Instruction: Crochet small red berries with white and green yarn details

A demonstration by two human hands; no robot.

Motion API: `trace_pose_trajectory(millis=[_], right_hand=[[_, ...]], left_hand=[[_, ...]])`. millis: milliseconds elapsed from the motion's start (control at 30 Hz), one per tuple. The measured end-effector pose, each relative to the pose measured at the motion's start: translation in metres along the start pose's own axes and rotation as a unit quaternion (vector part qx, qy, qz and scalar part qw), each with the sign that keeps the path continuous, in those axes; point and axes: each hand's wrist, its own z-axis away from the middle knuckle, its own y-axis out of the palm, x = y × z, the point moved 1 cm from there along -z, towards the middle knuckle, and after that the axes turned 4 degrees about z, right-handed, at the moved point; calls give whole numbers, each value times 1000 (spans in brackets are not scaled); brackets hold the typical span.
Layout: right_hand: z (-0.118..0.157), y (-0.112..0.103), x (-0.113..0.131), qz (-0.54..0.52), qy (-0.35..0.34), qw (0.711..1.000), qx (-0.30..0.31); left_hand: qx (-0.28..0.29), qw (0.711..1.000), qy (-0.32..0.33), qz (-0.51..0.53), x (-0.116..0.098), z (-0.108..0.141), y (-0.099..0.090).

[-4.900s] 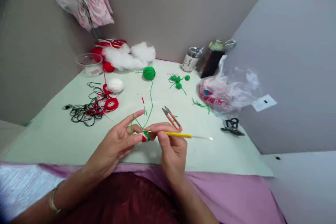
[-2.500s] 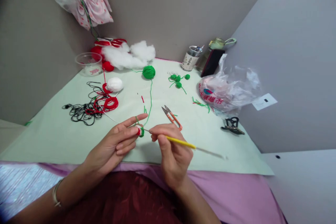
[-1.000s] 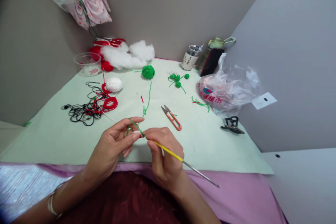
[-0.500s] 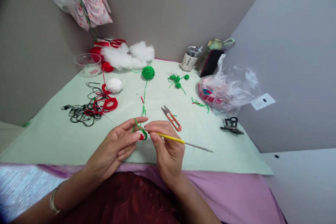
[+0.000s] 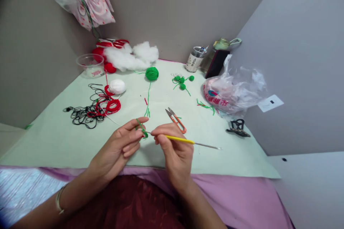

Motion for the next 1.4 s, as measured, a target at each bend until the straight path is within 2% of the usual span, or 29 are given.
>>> trace_pose_trajectory(millis=[67,133,300,433,533,633,767,867,1067,1267,1400], right_hand=[[-1,2,0,-8,16,1000,17],[0,3,-2,-11,33,999,4],[0,0,-8,-131,122,984,0],[0,-1,-5,-128,116,985,5],[3,-2,-1,-51,67,996,7],[6,-3,2,46,-29,998,11],[7,1,3,183,-181,966,41],[7,3,2,245,-225,942,39],[8,0,3,234,-214,948,25],[10,-1,2,158,-166,973,25],[11,-1,2,84,-105,991,-2]], left_hand=[[3,999,21,-41,2,2,3],[9,997,29,-74,4,3,4],[12,993,54,-101,2,5,3],[17,991,65,-113,0,4,1],[12,987,80,-135,0,4,-1],[-4,983,96,-159,1,6,-2],[-23,981,96,-167,3,7,-2],[-14,985,83,-150,5,7,-1],[-14,989,79,-126,1,5,1],[-20,994,64,-91,-3,5,1],[-15,995,51,-86,-4,7,1]])
